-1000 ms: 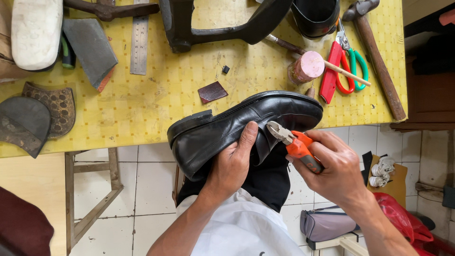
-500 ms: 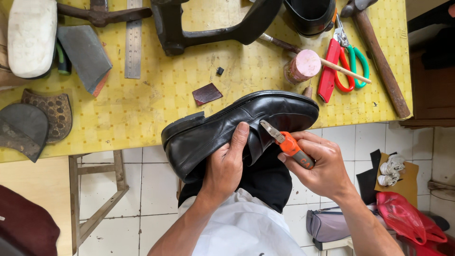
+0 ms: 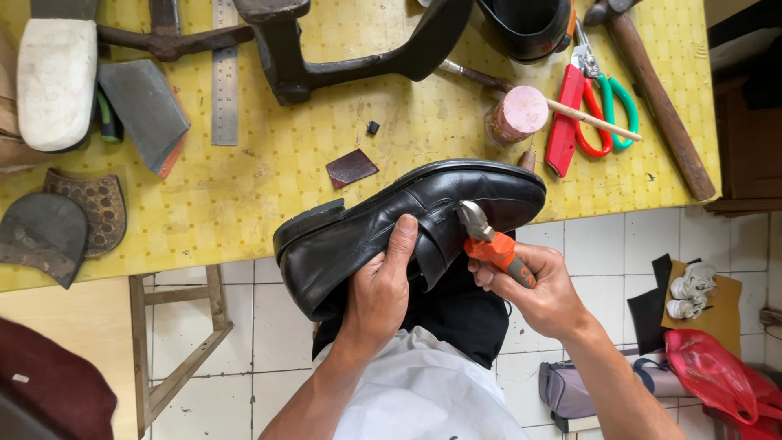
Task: The person stitches a black leather shoe by hand using a needle and thread, repeatedly pulling the thread through the leather. They then use pliers to cut the thread and continue stitching.
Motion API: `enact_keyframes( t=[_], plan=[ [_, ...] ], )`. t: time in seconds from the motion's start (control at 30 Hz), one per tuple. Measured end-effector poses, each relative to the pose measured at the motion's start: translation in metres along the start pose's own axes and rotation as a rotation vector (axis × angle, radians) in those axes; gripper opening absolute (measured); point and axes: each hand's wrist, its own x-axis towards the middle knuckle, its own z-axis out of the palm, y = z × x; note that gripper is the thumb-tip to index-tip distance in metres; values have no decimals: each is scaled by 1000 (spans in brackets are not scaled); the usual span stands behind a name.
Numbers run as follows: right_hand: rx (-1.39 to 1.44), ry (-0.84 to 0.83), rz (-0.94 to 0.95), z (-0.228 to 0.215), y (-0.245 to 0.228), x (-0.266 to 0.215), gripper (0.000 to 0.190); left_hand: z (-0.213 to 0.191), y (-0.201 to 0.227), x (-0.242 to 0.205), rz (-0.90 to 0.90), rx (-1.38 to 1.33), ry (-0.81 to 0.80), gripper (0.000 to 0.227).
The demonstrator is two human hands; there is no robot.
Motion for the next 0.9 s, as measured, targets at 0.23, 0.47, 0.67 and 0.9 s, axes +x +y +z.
enact_keyframes(
  t=[0.23,0.47,0.67,0.9],
  plan=[
    [259,145,6,-18,7,-21,25,-6,12,4,-23,34,-39,25],
    [592,207,144,-52,21,-62,44,8,-2,-8,-604,137,154,35],
    [589,214,116,-53,26,-63,30,10,-4,-9,-610,-100,224,36],
    [525,297,127,-59,27,-71,33,11,-8,-11,-532,-196,257,42]
  ],
)
